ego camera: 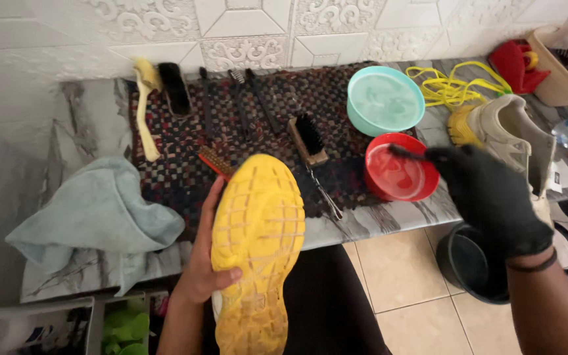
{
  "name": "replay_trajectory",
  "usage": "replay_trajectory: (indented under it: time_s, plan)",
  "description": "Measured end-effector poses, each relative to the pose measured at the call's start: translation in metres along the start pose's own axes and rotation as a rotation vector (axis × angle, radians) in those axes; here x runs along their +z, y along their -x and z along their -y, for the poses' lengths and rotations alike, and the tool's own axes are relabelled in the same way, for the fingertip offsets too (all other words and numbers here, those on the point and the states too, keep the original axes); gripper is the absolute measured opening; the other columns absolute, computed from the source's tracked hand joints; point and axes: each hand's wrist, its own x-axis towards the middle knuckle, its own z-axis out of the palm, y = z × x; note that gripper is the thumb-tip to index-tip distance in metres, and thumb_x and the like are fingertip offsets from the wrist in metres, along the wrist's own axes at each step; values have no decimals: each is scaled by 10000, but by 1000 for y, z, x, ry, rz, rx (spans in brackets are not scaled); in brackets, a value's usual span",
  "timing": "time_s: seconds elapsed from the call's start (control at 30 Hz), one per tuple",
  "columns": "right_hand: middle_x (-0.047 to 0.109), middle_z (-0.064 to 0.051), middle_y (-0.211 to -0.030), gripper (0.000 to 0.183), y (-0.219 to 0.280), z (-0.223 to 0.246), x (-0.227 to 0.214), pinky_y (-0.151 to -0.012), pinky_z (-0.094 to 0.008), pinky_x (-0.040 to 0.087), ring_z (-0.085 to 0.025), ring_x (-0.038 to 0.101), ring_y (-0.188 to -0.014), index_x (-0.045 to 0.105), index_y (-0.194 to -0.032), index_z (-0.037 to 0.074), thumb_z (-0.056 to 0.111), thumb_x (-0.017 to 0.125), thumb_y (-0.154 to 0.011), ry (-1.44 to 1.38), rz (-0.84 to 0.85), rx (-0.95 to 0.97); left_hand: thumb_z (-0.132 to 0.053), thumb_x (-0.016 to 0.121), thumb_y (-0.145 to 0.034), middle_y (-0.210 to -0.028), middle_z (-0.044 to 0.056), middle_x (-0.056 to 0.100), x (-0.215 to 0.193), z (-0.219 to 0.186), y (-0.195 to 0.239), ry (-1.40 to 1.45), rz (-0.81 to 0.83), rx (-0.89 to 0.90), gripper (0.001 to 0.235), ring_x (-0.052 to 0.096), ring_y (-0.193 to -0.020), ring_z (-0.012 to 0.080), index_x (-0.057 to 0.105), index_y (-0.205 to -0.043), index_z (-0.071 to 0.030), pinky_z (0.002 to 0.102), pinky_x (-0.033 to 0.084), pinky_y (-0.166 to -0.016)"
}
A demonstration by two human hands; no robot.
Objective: The person cleans the sole of a yellow sneaker using a red brush and a light blue cloth. They repeatedly scrub the textured bottom of the shoe and wipe it down, working over a patterned mat on a tiled floor.
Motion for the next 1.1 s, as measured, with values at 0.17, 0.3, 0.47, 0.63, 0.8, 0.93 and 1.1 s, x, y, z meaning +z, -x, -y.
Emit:
replay_trajectory:
  time_s: [0.17,0.3,0.47,0.63,0.8,0.93,1.1]
  plan:
    - [755,-16,-955,349,12,-10,13,-593,-475,552,-313,754,-801,696,-1210,358,204,572,-922,284,7,-113,-301,895,-855,-1650,142,315,11,-3,1,62,32,-100,1230,477,-1426,347,-42,-1649,-222,582,475,-1094]
    - [687,4,-1034,277,17,0,5,-851,-474,430,-307,674,-906,687,-1282,244,150,577,-1045,315,-329,-292,-418,869,-805,-1722,55,150,4,2,6,-147,6,-35,1195,292,-1527,228,81,-1647,-106,458,339,-1200]
    - [642,-81,-817,164,-8,58,-20,-775,-495,359,-324,556,-778,647,-945,116,240,542,-920,-435,-135,-424,-380,857,-845,-1677,83,279,-3,8,7,-106,103,-7,1152,348,-1508,225,91,-1655,-91,439,347,-1212]
    - [615,15,-761,200,-54,114,-32,-811,-490,315,-272,553,-790,693,-861,186,360,722,-955,-313,-317,-789,-366,848,-860,-1685,97,255,1,4,8,-84,162,-40,1121,361,-1498,251,103,-1652,-93,463,378,-1192]
    - [523,-14,-716,191,-89,152,-43,-713,-479,286,-308,460,-801,722,-889,205,290,641,-1040,-291,-390,-1070,-369,834,-870,-1676,116,263,1,3,8,-106,181,-58,1106,361,-1502,268,100,-1648,-88,480,384,-1193]
    - [575,87,-818,117,-92,164,-37,-901,-472,267,-252,531,-913,722,-879,355,346,678,-986,-430,-308,-1112,-277,882,-755,-1592,163,391,-4,14,6,-87,158,-7,1164,428,-1411,266,160,-1645,-74,475,415,-1138]
    - [644,20,-862,183,-119,142,-26,-966,-480,298,-280,603,-958,738,-855,255,412,750,-948,-468,-278,-1036,-237,925,-646,-1522,209,501,-9,20,0,-143,132,50,1210,481,-1332,280,253,-1636,-57,496,436,-1086]
